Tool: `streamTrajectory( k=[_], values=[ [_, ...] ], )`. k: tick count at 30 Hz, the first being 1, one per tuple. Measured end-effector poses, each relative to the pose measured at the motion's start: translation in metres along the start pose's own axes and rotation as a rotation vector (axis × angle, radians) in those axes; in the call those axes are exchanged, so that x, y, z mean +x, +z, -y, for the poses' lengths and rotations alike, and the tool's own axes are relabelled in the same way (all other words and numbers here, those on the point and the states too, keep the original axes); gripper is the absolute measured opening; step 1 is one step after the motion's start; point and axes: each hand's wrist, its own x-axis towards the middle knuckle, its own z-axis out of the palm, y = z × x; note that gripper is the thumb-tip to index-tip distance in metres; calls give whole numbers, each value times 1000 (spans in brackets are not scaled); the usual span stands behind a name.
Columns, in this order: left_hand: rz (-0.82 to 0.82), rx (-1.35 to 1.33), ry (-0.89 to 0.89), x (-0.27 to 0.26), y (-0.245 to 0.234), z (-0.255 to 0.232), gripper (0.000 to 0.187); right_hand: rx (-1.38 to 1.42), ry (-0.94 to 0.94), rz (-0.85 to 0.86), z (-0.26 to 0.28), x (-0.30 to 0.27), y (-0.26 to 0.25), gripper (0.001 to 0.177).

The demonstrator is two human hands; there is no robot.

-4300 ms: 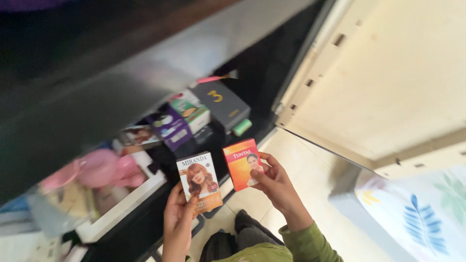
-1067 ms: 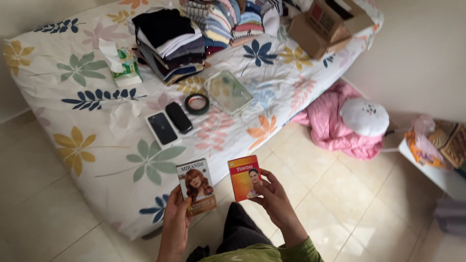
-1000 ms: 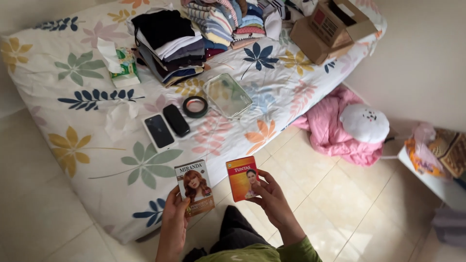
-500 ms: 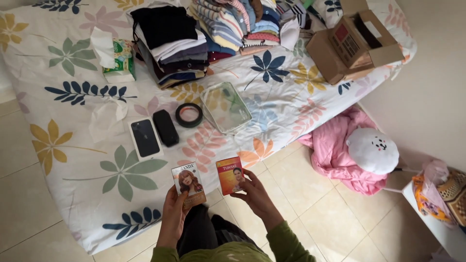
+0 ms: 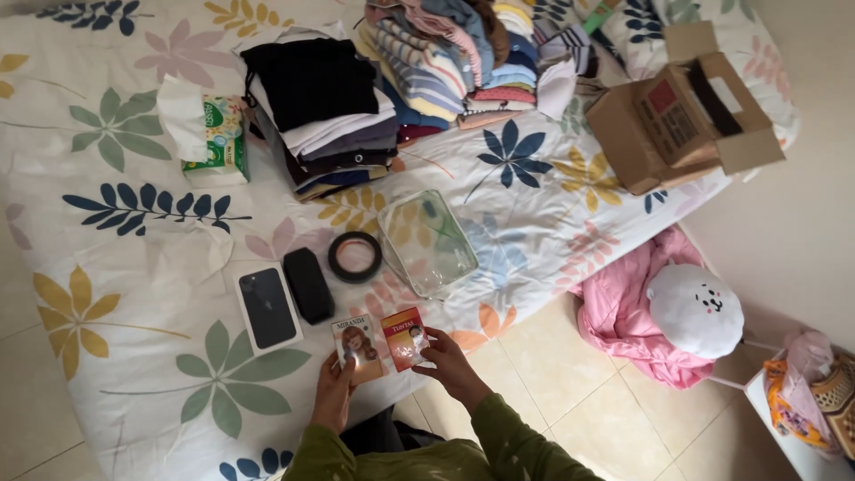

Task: The person repeatedly takes items from a cluttered cabinet and places them on a nearby bed. Items handled include a black case, a roll of tape, a phone box, a plastic container, small boxes, hair clips, and a purple box. The person walks back and forth between the cabinet and the bed multiple times.

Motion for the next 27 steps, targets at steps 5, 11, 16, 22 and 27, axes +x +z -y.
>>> streamTrajectory(
  k=[5, 11, 16, 22, 27],
  values=[
    [81, -30, -51, 51, -2, 4, 67, -89, 19, -125, -16, 70, -6, 54],
    [31, -24, -86, 82, 8, 10, 62, 23, 41, -156, -27, 113, -4, 50],
    [-52, 80, -80, 82, 18, 5, 70, 40, 65, -170, -18, 123, 7, 50],
    [-174, 194, 61, 84, 32, 20, 66, 15, 17, -181, -29, 141, 1, 53],
    [-376, 483, 204, 89, 35, 29, 61, -134, -64, -238, -29, 146, -4, 54]
  ],
)
